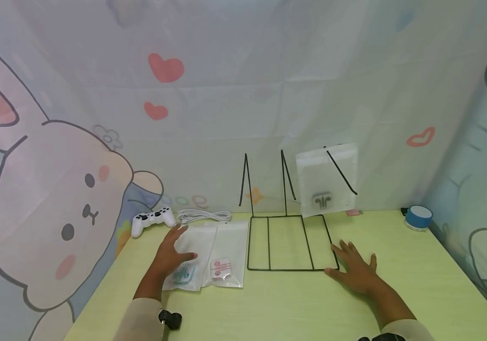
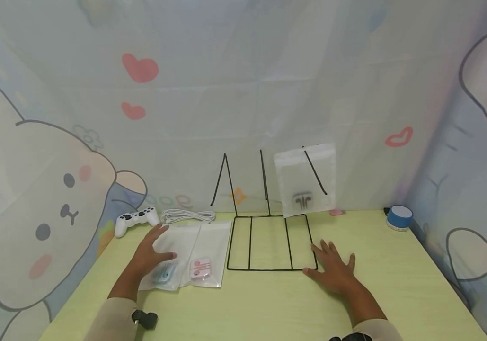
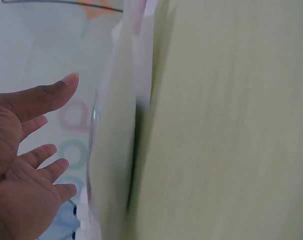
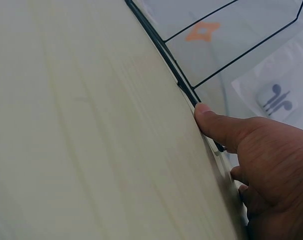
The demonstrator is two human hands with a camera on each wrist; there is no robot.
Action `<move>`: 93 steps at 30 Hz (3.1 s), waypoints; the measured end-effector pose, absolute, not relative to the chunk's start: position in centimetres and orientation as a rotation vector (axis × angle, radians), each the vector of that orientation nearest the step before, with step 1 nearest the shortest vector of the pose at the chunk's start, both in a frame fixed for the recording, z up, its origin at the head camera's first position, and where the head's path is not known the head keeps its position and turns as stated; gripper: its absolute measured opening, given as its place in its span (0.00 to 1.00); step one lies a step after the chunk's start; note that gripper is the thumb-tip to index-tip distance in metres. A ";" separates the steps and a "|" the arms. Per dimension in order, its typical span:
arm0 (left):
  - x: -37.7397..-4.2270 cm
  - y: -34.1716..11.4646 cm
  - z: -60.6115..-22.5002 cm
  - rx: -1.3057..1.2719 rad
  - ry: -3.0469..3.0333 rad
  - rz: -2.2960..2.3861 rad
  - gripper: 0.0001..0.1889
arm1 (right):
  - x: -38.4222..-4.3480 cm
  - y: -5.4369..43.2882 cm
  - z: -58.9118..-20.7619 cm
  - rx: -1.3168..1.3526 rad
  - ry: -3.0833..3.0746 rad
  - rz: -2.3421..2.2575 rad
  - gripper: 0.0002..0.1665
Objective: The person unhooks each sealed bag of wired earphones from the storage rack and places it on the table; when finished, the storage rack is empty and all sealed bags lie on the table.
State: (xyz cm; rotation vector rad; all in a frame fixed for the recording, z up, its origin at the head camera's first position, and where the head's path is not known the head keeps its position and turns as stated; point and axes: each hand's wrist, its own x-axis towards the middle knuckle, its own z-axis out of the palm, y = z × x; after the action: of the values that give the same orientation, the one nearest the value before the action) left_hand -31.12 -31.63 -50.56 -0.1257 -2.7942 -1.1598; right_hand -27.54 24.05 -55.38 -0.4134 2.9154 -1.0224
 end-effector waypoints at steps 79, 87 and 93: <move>-29.7 -6.4 -51.6 -0.428 -3.170 -0.343 0.43 | -27.9 24.6 -56.0 -0.464 2.915 -1.096 0.54; -29.8 -6.1 -52.3 -0.395 -3.175 -0.352 0.42 | -28.0 24.4 -55.8 -0.433 2.902 -1.057 0.53; -29.6 -6.0 -52.8 -0.383 -3.186 -0.274 0.44 | -28.1 24.5 -55.7 -0.422 2.894 -1.045 0.53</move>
State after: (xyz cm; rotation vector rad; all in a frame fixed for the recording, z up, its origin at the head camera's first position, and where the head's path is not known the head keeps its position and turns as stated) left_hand -29.58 -6.03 -52.77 -0.3833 -3.1855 -0.2740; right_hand -28.07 24.48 -55.71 -0.4221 2.8936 -1.0447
